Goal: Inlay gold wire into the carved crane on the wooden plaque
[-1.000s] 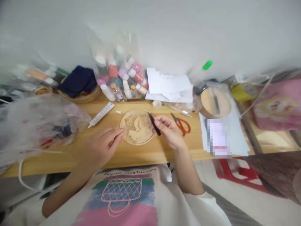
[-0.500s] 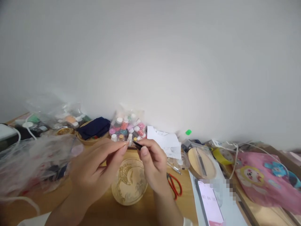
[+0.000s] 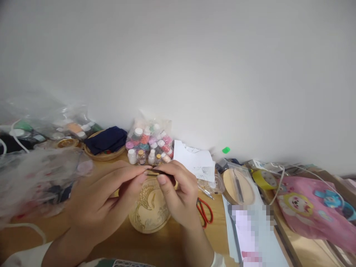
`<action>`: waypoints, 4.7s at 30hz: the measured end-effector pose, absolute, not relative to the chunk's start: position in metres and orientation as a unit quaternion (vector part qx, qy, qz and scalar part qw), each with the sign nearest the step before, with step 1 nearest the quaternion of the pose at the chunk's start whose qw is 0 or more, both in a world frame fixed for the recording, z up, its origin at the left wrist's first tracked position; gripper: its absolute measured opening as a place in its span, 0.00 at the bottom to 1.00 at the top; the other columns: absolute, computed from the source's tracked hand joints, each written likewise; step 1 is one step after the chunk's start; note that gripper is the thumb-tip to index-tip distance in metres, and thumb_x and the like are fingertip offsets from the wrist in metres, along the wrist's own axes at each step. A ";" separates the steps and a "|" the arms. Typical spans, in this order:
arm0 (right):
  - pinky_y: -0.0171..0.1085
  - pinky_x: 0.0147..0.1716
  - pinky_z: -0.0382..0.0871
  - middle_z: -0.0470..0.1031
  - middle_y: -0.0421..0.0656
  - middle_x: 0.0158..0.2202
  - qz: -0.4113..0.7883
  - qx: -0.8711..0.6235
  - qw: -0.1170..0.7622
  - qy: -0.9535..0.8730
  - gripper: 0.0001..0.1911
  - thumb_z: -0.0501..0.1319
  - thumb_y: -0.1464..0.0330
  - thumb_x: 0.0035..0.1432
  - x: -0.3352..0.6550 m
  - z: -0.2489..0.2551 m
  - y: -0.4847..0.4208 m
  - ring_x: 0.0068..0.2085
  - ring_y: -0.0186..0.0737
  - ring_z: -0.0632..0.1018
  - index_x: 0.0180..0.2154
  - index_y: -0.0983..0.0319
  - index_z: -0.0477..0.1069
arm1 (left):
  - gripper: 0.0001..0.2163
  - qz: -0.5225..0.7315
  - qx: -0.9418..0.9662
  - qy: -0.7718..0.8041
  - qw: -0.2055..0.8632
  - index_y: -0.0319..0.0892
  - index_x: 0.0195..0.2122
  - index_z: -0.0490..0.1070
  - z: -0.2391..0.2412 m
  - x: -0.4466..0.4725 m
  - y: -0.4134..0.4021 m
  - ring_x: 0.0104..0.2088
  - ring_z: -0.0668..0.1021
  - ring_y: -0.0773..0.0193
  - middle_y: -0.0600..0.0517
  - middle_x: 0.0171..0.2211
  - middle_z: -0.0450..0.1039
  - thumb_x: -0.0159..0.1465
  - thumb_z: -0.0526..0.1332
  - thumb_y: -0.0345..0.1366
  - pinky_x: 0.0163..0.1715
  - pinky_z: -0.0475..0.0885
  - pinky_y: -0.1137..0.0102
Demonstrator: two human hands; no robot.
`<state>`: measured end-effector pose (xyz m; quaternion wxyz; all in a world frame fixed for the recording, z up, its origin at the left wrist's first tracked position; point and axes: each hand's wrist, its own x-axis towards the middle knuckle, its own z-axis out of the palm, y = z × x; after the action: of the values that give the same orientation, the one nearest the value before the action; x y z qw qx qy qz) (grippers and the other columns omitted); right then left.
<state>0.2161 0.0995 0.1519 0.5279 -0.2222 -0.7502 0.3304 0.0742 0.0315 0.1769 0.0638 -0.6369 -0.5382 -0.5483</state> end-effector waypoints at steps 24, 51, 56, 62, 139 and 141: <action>0.31 0.27 0.63 0.72 0.37 0.26 0.505 -0.213 0.507 -0.665 0.06 0.61 0.67 0.62 0.216 0.142 0.110 0.27 0.30 0.69 0.33 0.58 0.76 | 0.07 -0.493 -0.690 -0.528 0.048 0.42 0.41 0.72 0.175 0.069 0.034 0.32 0.78 0.67 0.52 0.33 0.78 0.66 0.56 0.28 0.30 0.75 0.74; 0.29 0.18 0.56 0.68 0.36 0.21 0.612 -0.163 0.477 -0.609 0.07 0.64 0.65 0.59 0.219 0.147 0.115 0.19 0.25 0.60 0.32 0.59 0.78 | 0.07 -0.557 -0.662 -0.492 -0.100 0.43 0.32 0.70 0.178 0.072 0.035 0.23 0.70 0.71 0.56 0.25 0.72 0.68 0.56 0.31 0.25 0.69 0.74; 0.29 0.17 0.56 0.66 0.35 0.19 0.601 -0.165 0.474 -0.621 0.08 0.63 0.64 0.60 0.220 0.148 0.115 0.18 0.26 0.59 0.30 0.59 0.77 | 0.09 -0.557 -0.668 -0.476 -0.131 0.43 0.31 0.70 0.181 0.072 0.036 0.22 0.70 0.71 0.57 0.23 0.71 0.68 0.55 0.30 0.24 0.68 0.74; 0.30 0.22 0.61 0.71 0.37 0.23 0.498 -0.254 0.507 -0.656 0.05 0.63 0.66 0.60 0.226 0.152 0.105 0.24 0.28 0.67 0.32 0.58 0.77 | 0.06 -0.554 -0.661 -0.504 -0.052 0.43 0.34 0.71 0.177 0.073 0.039 0.23 0.71 0.72 0.57 0.25 0.72 0.66 0.56 0.29 0.26 0.68 0.75; 0.27 0.09 0.36 0.48 0.30 0.12 0.786 -0.043 0.344 -0.512 0.14 0.60 0.64 0.61 0.223 0.155 0.120 0.12 0.22 0.45 0.26 0.63 0.77 | 0.06 -0.601 -0.670 -0.390 -0.195 0.44 0.34 0.73 0.183 0.068 0.041 0.23 0.75 0.72 0.58 0.27 0.77 0.64 0.59 0.28 0.23 0.71 0.77; 0.27 0.08 0.36 0.49 0.30 0.11 0.801 -0.036 0.331 -0.497 0.15 0.60 0.63 0.61 0.222 0.155 0.122 0.11 0.22 0.45 0.25 0.64 0.77 | 0.05 -0.606 -0.669 -0.379 -0.202 0.43 0.33 0.74 0.182 0.068 0.043 0.25 0.75 0.73 0.58 0.28 0.78 0.64 0.59 0.28 0.25 0.72 0.78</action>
<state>0.2215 0.1217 0.1547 0.3312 -0.0355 -0.4971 0.8012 0.0675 0.0428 0.1824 -0.2022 -0.6690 -0.3794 -0.6063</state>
